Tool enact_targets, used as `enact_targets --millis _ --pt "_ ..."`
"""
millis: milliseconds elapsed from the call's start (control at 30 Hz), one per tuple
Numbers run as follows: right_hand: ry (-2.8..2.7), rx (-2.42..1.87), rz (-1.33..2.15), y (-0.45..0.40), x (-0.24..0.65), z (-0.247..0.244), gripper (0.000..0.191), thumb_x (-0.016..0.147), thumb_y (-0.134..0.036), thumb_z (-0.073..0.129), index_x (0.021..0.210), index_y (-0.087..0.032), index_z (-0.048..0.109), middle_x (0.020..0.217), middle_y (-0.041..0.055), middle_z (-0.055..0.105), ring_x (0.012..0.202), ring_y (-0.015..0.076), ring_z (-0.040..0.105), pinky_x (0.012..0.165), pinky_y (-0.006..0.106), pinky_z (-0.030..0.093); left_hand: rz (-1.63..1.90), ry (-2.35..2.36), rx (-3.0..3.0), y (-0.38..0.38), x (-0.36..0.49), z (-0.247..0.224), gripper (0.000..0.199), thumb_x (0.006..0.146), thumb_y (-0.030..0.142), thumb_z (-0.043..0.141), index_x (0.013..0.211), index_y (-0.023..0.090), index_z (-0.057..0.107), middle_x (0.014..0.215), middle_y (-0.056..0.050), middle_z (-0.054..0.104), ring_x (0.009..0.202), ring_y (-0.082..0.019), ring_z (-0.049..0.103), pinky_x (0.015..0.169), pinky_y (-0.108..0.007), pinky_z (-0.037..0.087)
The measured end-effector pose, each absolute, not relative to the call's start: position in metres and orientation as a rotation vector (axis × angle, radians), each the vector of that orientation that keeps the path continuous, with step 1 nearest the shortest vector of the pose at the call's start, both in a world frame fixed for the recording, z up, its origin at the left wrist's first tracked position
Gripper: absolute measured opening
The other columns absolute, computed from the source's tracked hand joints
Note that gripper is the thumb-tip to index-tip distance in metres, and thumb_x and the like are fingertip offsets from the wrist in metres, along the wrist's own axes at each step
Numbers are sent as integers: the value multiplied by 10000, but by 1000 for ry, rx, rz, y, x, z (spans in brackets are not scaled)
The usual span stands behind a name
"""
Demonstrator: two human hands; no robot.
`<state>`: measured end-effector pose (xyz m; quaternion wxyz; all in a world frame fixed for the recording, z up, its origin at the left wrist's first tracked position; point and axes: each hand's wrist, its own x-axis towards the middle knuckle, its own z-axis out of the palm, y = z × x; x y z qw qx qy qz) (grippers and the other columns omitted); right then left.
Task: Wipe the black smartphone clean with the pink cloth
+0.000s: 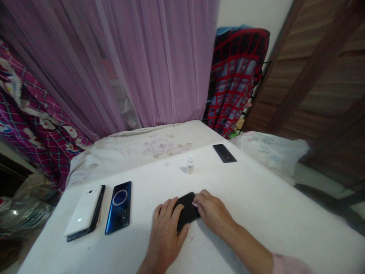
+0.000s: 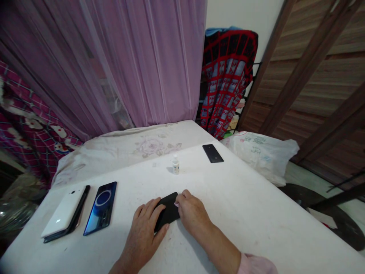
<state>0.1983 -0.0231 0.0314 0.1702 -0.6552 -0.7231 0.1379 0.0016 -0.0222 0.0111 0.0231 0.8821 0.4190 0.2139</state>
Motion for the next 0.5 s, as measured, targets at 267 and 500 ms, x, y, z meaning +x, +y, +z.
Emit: enact_targets --millis 267,500 --pt "-2003 -1645 239 6 194 10 270 875 -77 419 941 -207 647 930 47 642 878 175 611 785 272 478 646 1321 2746 -21 -1 5 463 809 316 645 1249 251 518 1359 -77 533 1202 -297 509 988 -494 385" --pt "-1918 -1475 332 7 200 2 265 850 -80 423 913 -219 639 900 38 643 829 160 614 755 271 484 667 1284 2817 -16 -4 -2 497 778 346 682 1240 256 520 1345 -87 552 1161 -311 544 936 -490 418"
